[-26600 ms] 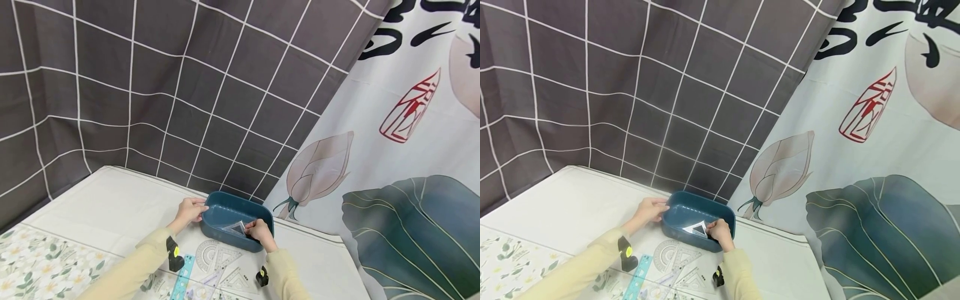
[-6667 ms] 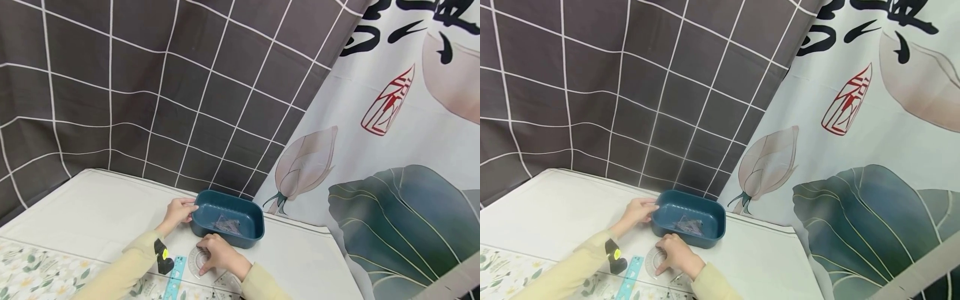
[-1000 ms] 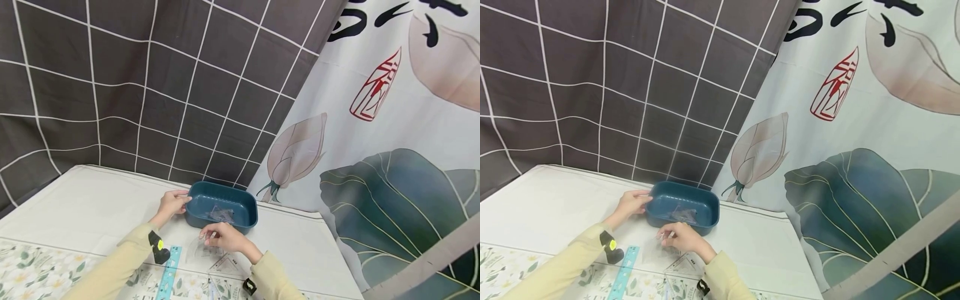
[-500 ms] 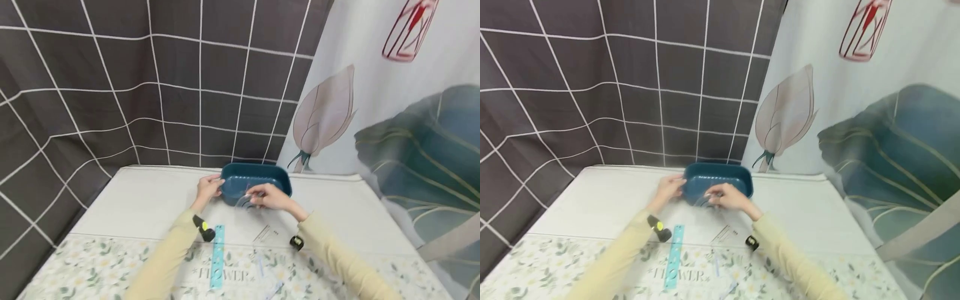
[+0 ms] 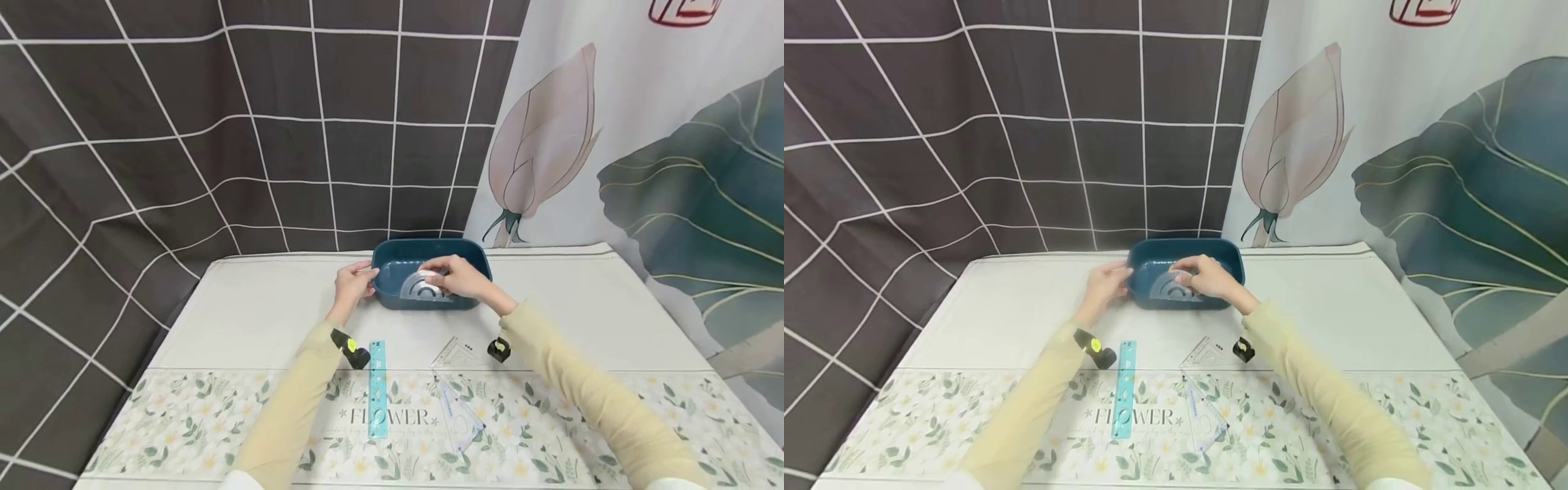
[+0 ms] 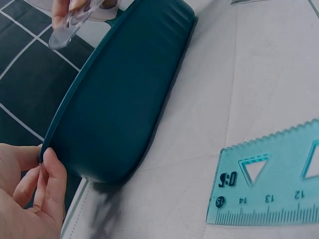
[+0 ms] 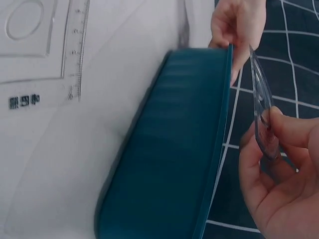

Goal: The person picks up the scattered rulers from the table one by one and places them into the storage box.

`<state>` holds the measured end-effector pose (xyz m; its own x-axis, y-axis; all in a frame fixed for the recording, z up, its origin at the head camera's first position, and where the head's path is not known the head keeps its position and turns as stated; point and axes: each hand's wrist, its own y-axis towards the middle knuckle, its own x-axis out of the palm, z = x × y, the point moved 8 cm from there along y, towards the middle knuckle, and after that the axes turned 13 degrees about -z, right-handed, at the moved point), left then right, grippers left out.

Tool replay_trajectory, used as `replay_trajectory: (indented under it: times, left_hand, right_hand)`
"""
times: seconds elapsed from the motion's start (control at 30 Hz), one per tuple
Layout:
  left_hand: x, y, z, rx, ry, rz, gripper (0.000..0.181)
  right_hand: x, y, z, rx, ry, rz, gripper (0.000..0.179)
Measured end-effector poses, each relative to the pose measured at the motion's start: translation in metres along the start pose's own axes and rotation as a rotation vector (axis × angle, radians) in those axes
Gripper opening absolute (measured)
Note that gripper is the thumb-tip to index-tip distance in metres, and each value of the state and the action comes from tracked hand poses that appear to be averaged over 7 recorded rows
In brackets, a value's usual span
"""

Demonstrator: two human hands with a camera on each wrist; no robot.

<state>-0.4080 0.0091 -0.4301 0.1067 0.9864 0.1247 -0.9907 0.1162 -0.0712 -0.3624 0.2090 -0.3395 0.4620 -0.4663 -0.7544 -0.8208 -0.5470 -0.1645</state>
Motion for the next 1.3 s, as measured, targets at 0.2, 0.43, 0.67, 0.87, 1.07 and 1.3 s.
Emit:
replay_trajectory:
  times: [0.2, 0.43, 0.67, 0.87, 1.07, 1.3]
  left_hand:
    - [0.006, 0.007, 0.004, 0.003, -0.012, 0.003, 0.034]
    - [-0.008, 0.013, 0.010, -0.010, 0.021, -0.006, 0.035]
    - [-0.007, 0.015, 0.016, -0.009, 0.035, 0.003, 0.033]
    - [0.004, 0.010, 0.007, 0.004, 0.009, 0.003, 0.033]
    - [-0.001, 0.004, 0.001, 0.005, 0.021, 0.019, 0.029]
    - [-0.001, 0.002, -0.001, -0.023, 0.024, 0.003, 0.032]
  right_hand:
    - [-0.025, 0.003, 0.011, 0.046, 0.000, 0.100, 0.030]
    - [-0.033, 0.017, 0.026, 0.086, 0.043, 0.194, 0.031]
    - [-0.040, 0.022, 0.036, 0.106, -0.006, 0.206, 0.031]
    - [-0.035, 0.016, 0.050, 0.156, -0.031, 0.186, 0.030]
    - [-0.026, 0.018, 0.061, 0.215, -0.025, 0.171, 0.031]
    - [-0.018, 0.021, 0.068, 0.240, -0.005, 0.167, 0.029]
